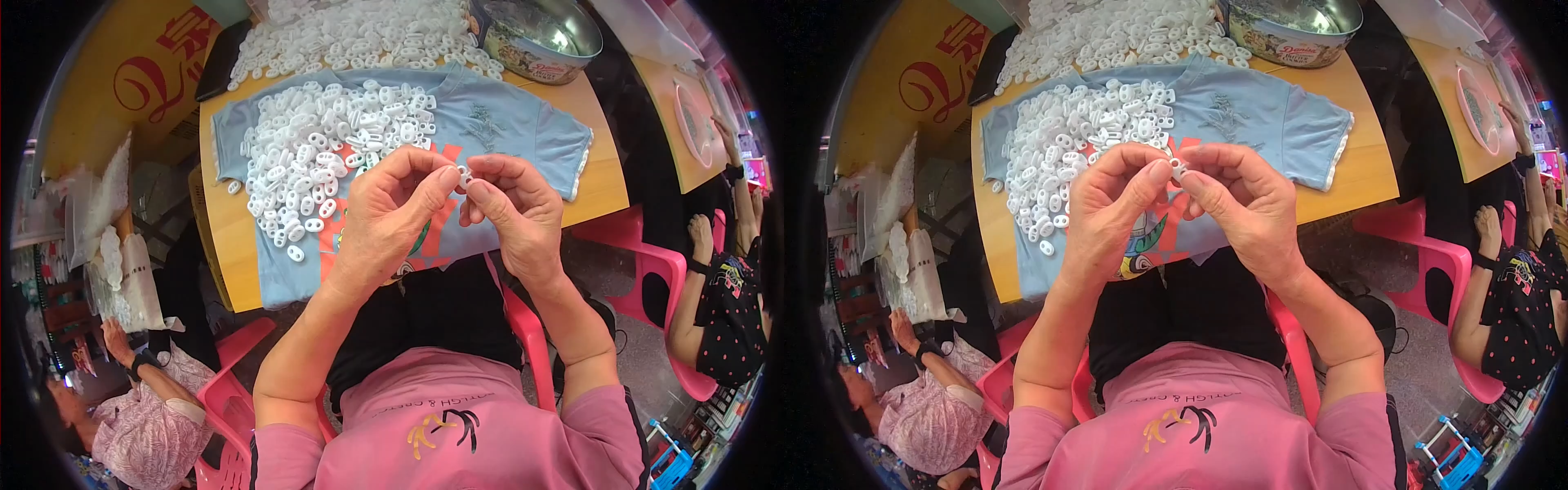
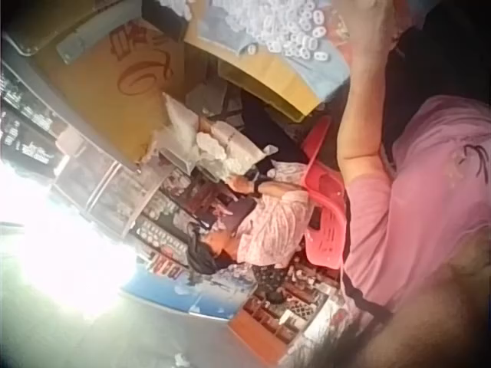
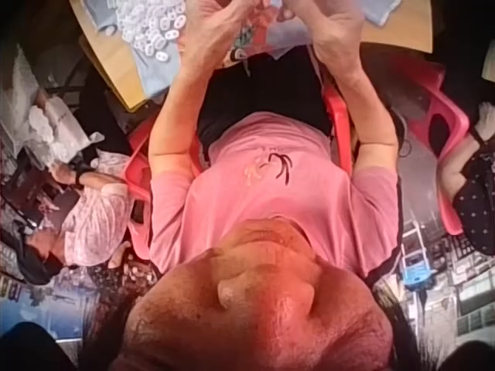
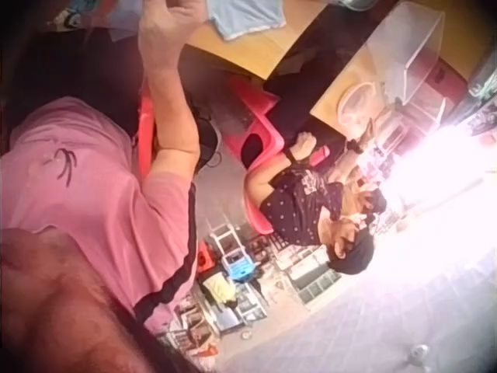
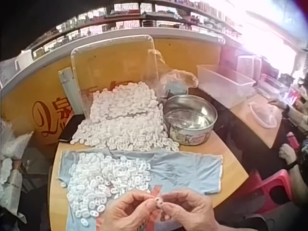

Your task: Manually threading white plastic cord locks or toggles onto a string attached to a t-shirt.

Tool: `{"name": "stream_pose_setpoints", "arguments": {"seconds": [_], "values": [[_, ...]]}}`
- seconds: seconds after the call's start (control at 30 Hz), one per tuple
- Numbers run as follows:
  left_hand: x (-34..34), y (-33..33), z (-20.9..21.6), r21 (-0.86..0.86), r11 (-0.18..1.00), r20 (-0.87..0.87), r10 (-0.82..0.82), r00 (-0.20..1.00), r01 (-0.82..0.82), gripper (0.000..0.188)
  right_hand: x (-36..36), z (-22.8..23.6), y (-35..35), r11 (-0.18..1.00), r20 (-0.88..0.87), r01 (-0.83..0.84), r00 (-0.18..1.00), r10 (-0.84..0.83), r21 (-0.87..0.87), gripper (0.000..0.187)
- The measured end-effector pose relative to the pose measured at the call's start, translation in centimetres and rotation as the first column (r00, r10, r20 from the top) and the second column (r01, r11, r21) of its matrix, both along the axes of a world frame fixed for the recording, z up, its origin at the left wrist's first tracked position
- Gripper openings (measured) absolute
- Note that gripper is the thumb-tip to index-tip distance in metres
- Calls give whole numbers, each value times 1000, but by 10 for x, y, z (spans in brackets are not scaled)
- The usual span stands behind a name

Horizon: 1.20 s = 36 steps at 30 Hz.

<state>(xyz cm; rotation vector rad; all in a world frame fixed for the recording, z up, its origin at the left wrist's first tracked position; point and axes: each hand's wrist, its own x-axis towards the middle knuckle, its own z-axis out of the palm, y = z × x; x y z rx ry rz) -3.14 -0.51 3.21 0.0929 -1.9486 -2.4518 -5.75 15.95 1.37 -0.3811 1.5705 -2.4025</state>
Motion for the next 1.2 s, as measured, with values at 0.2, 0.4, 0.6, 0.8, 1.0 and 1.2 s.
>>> {"name": "stream_pose_setpoints", "arguments": {"seconds": [0.2, 0.4, 0.6, 0.8, 1.0, 1.2], "values": [[0, 1, -9, -203, 978, -205, 4, 979, -46, 8, 1, 7, 5, 993, 9, 11, 1000, -12, 120, 19], [12, 9, -5, -458, 871, -404, -25, 915, -179, 9, 8, 1, 18, 979, -19, -37, 999, 41, 201, 15], [17, 16, -9, -433, 894, -369, -59, 927, -115, 11, 12, 4, 28, 960, -116, 9, 993, 25, 280, 14], [1, 6, -6, -608, 791, -292, -146, 945, -66, 10, -2, -6, 43, 859, -441, 185, 896, 52, 478, 16], [-14, -23, 1, -799, 567, -335, -144, 931, -200, 9, -12, -1, 43, 793, -626, 370, 780, 18, 484, 15], [-8, -5, -4, -459, 887, -116, -111, 987, 45, 10, -7, -6, 36, 847, -598, 327, 801, -14, 418, 16]]}}
